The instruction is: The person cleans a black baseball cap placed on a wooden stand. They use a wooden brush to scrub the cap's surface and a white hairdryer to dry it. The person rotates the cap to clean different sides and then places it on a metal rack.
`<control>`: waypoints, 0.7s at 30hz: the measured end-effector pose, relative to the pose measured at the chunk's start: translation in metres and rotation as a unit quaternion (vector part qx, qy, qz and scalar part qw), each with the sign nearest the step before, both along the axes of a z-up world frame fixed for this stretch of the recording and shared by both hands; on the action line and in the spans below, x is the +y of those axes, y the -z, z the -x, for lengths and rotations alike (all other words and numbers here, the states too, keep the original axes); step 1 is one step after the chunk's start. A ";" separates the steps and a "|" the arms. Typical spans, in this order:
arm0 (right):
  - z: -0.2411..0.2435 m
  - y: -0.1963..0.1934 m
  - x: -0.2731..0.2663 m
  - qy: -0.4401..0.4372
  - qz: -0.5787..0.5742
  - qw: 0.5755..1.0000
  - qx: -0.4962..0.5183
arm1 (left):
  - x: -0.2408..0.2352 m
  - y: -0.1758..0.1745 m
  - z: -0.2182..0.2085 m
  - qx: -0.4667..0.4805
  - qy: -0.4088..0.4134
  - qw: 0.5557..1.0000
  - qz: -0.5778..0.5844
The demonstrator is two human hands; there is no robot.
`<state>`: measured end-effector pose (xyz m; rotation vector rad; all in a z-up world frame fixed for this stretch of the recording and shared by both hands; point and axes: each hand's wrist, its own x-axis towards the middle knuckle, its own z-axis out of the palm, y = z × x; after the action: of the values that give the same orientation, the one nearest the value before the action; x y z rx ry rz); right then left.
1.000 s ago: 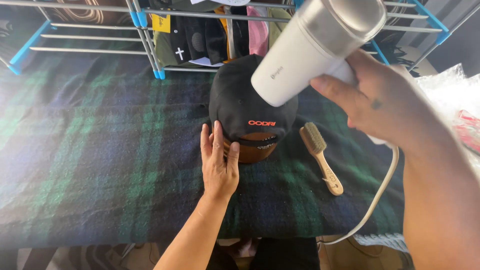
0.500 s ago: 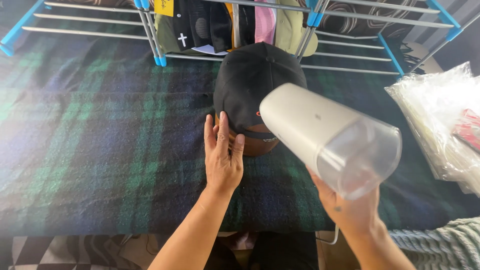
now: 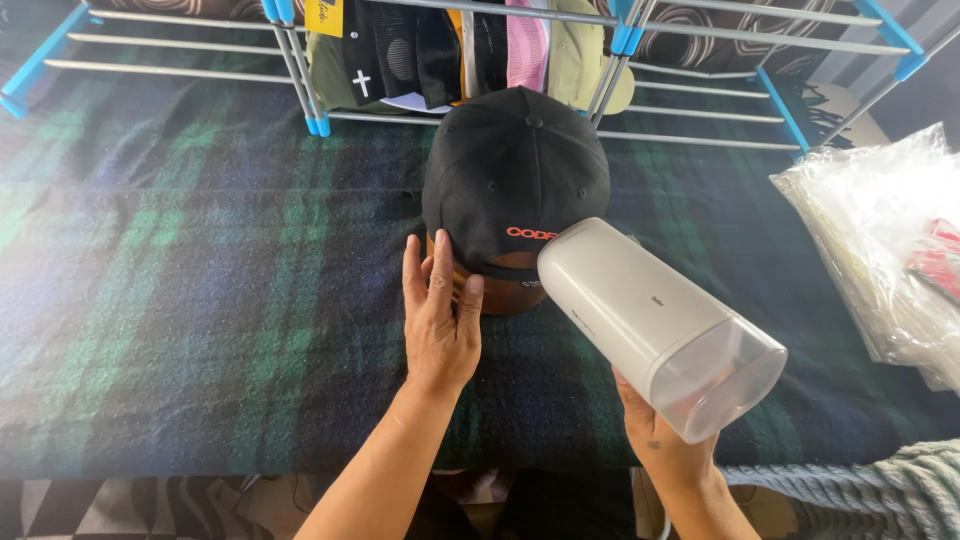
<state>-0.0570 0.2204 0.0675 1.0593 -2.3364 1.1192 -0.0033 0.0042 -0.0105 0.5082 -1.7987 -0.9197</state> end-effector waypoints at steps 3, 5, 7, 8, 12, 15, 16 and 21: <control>-0.002 0.009 0.005 0.020 0.008 0.999 -0.044 | 0.001 -0.001 0.000 -0.008 -0.001 1.000 0.003; -0.003 0.013 0.005 0.034 0.017 0.996 -0.086 | 0.001 -0.002 -0.002 -0.008 0.002 1.000 -0.004; -0.006 0.021 0.013 0.038 0.019 0.994 -0.104 | -0.001 -0.002 -0.002 -0.017 0.003 1.000 -0.011; -0.010 0.026 0.020 0.048 0.021 0.991 -0.127 | 0.001 0.000 -0.002 -0.030 0.010 0.999 -0.019; -0.013 0.029 0.034 0.073 0.030 0.983 -0.168 | -0.003 -0.016 -0.014 -0.087 0.096 0.989 -0.072; -0.018 0.011 0.032 0.186 0.005 0.925 -0.332 | -0.006 -0.018 -0.015 -0.090 0.099 0.986 -0.096; -0.020 0.004 0.026 0.144 0.107 0.919 -0.351 | -0.005 -0.017 -0.014 -0.089 0.094 0.987 -0.093; -0.023 -0.006 -0.005 0.073 0.279 0.891 -0.351 | -0.006 -0.012 -0.013 -0.082 0.089 0.990 -0.075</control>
<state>-0.0339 0.2153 0.0737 0.2718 -2.2366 2.2016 0.0101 -0.0019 0.0020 0.5381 -1.9558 -1.1722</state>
